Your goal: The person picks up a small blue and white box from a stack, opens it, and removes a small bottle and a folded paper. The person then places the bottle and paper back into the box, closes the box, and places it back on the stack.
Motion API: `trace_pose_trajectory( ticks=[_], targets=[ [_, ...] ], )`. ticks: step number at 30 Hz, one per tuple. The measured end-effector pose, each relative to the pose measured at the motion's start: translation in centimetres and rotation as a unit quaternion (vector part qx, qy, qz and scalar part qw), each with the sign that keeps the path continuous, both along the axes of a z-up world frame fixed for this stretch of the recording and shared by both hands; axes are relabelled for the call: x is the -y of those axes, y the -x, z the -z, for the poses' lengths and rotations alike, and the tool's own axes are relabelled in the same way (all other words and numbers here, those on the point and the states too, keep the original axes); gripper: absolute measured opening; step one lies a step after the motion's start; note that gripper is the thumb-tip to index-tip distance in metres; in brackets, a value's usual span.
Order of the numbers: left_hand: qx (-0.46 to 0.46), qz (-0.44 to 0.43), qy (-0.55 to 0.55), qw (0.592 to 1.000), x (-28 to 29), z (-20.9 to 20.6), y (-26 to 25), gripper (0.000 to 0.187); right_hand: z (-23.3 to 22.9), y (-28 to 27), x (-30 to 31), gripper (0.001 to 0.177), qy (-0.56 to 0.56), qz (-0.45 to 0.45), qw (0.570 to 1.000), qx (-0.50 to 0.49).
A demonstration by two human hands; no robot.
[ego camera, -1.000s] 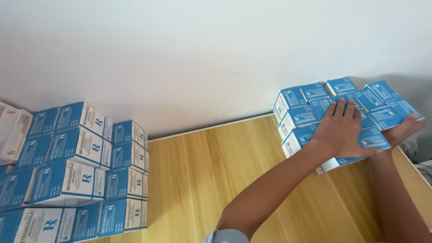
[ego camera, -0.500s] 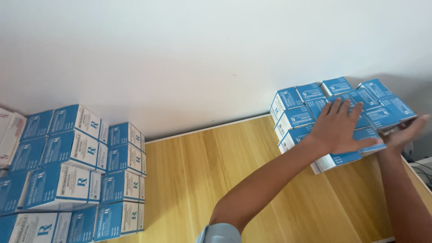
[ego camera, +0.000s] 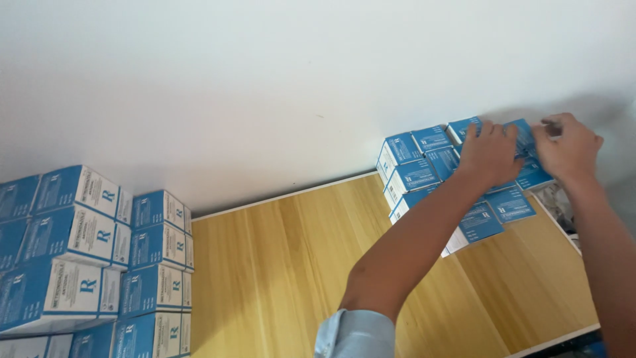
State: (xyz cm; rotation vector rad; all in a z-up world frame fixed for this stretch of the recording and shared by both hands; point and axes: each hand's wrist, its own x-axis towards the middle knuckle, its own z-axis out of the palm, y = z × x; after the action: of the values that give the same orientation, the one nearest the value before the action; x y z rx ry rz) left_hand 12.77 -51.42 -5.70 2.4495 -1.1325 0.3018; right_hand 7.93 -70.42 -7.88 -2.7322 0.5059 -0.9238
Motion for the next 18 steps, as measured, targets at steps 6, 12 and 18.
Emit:
trace_pose_trajectory(
  ticks=[6,12,18],
  targets=[
    [-0.080,-0.012,-0.060,0.995,0.9,-1.8,-0.5,0.078,-0.3,-1.8,1.1,0.048,-0.077,0.037,0.993,-0.078],
    [-0.062,-0.030,-0.016,0.997,3.2,-0.2,-0.7,0.060,-0.1,-3.5,1.5,0.053,-0.065,0.084,0.982,-0.158],
    [-0.102,-0.028,-0.004,0.994,2.4,-1.8,0.0,0.045,0.5,-3.9,1.2,0.042,-0.042,0.095,0.987,-0.124]
  ],
)
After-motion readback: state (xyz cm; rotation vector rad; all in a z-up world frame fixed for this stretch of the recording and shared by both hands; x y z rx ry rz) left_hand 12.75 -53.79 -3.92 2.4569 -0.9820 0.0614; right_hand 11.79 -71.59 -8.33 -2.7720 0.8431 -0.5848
